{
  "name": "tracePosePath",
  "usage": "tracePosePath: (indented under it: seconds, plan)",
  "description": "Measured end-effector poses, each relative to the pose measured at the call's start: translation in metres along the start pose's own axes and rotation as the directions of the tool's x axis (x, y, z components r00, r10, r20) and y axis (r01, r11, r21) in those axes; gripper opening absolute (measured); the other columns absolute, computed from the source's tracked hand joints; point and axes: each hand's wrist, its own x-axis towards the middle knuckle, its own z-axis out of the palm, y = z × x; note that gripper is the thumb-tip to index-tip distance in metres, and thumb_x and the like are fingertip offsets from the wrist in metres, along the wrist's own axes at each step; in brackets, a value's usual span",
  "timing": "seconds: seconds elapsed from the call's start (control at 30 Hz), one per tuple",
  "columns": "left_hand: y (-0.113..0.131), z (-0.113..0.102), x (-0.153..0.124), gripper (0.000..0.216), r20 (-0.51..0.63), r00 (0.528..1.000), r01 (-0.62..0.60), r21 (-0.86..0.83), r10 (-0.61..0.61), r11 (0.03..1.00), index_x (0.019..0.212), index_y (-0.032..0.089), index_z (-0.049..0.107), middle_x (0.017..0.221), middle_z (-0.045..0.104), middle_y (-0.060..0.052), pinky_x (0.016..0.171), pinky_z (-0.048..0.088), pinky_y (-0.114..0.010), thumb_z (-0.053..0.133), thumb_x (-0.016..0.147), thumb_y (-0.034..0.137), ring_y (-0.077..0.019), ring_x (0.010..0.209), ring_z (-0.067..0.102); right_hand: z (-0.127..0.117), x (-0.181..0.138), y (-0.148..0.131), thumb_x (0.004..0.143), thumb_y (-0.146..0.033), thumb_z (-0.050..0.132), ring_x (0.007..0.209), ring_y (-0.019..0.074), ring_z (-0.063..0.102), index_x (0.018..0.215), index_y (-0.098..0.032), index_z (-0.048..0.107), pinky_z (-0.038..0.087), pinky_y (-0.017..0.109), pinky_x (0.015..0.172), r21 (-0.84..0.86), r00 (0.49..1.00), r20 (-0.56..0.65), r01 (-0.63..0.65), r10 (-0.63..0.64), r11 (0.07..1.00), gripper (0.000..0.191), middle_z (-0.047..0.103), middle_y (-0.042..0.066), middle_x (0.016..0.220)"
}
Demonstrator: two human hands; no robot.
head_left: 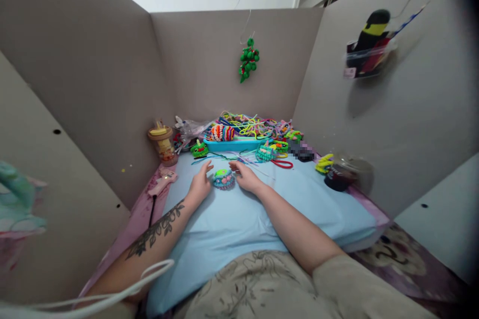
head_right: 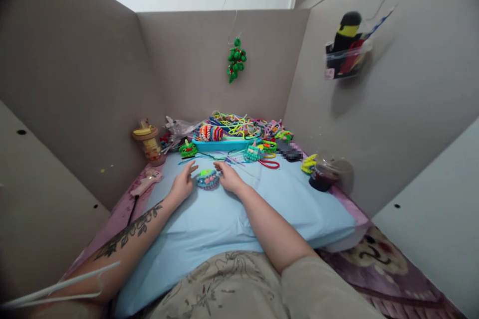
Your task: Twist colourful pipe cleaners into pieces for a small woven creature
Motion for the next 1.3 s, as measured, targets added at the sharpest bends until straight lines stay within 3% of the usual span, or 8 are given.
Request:
tracePosePath:
  seconds: [0.1,0.2,0.47,0.57,0.83,1.1,1.2,1.3]
  plan:
    - [0.005,-0.001,-0.001,0.043,-0.052,0.994,0.085,-0.160,-0.095,0.983,0.120,0.015,0.047,0.109,0.062,-0.013,0.085,0.048,-0.039,0.049,0.077,0.020,-0.0221,0.100,0.059,-0.003,0.002,-0.002,0.071,-0.003,0.045,0.092,0.0160,0.059,0.106,-0.017,0.057,0.046,0.032,0.082,-0.002,0.997,-0.049,-0.053,0.053,0.999,0.039,0.063,0.007,0.100]
    - [0.008,0.000,-0.003,0.039,0.023,0.986,0.163,-0.285,-0.163,0.945,0.107,0.013,0.053,0.111,0.060,-0.015,0.081,0.050,-0.038,0.060,0.071,0.028,-0.0239,0.097,0.061,-0.005,0.002,-0.005,0.075,-0.012,0.051,0.087,0.0165,0.060,0.096,-0.017,0.063,0.046,0.032,0.081,-0.047,0.997,-0.039,-0.068,0.066,0.997,0.025,0.066,0.006,0.095]
    - [-0.003,0.008,0.013,0.040,-0.033,0.973,0.190,-0.434,-0.227,0.880,0.109,0.015,0.052,0.125,0.051,-0.015,0.086,0.048,-0.040,0.058,0.070,0.021,-0.0252,0.103,0.058,0.007,0.009,0.005,0.071,-0.018,0.058,0.072,0.0155,0.058,0.084,-0.017,0.065,0.047,0.028,0.070,-0.104,0.979,-0.156,-0.149,0.131,0.983,0.016,0.066,0.003,0.079]
    - [-0.008,0.004,0.014,0.035,-0.062,0.965,0.216,-0.358,-0.254,0.908,0.108,0.016,0.053,0.123,0.053,-0.013,0.083,0.050,-0.038,0.051,0.073,0.017,-0.0233,0.102,0.059,0.008,0.011,0.010,0.070,-0.015,0.054,0.073,0.0149,0.058,0.086,-0.017,0.064,0.047,0.029,0.072,-0.059,0.970,-0.185,-0.170,0.156,0.984,0.019,0.065,0.003,0.081]
    - [-0.004,-0.008,-0.002,0.044,-0.017,0.998,0.068,0.160,-0.066,0.985,0.115,0.020,0.049,0.105,0.065,-0.008,0.082,0.047,-0.037,0.054,0.072,0.017,-0.0226,0.098,0.060,0.006,0.007,0.008,0.061,-0.007,0.054,0.068,0.0110,0.055,0.093,-0.016,0.057,0.047,0.026,0.067,-0.024,0.991,-0.117,-0.071,0.068,0.997,0.033,0.059,0.002,0.087]
    - [0.000,-0.006,-0.001,0.042,-0.018,0.997,0.072,0.245,-0.070,0.967,0.114,0.018,0.049,0.101,0.066,-0.008,0.082,0.046,-0.037,0.053,0.072,0.018,-0.0225,0.095,0.060,0.009,0.008,-0.007,0.063,-0.010,0.055,0.069,0.0129,0.055,0.096,-0.016,0.056,0.047,0.027,0.064,-0.024,0.977,-0.176,-0.124,0.118,0.992,0.033,0.058,0.004,0.088]
    - [-0.004,-0.006,0.000,0.041,-0.024,0.998,0.057,0.231,-0.053,0.971,0.114,0.018,0.049,0.104,0.064,-0.009,0.084,0.046,-0.036,0.051,0.073,0.018,-0.0219,0.098,0.059,-0.018,0.000,-0.041,0.071,-0.016,0.054,0.076,0.0149,0.057,0.097,-0.017,0.056,0.048,0.027,0.065,0.115,0.918,-0.382,-0.065,0.105,0.991,0.026,0.058,0.006,0.092]
    - [-0.009,-0.006,0.000,0.037,-0.075,0.997,0.040,0.228,-0.024,0.973,0.112,0.017,0.050,0.109,0.061,-0.010,0.084,0.046,-0.036,0.047,0.076,0.019,-0.0215,0.101,0.057,-0.062,-0.017,-0.081,0.084,-0.025,0.047,0.085,0.0166,0.056,0.095,-0.018,0.059,0.048,0.032,0.074,0.074,0.785,-0.616,0.146,-0.070,0.986,0.018,0.059,0.005,0.092]
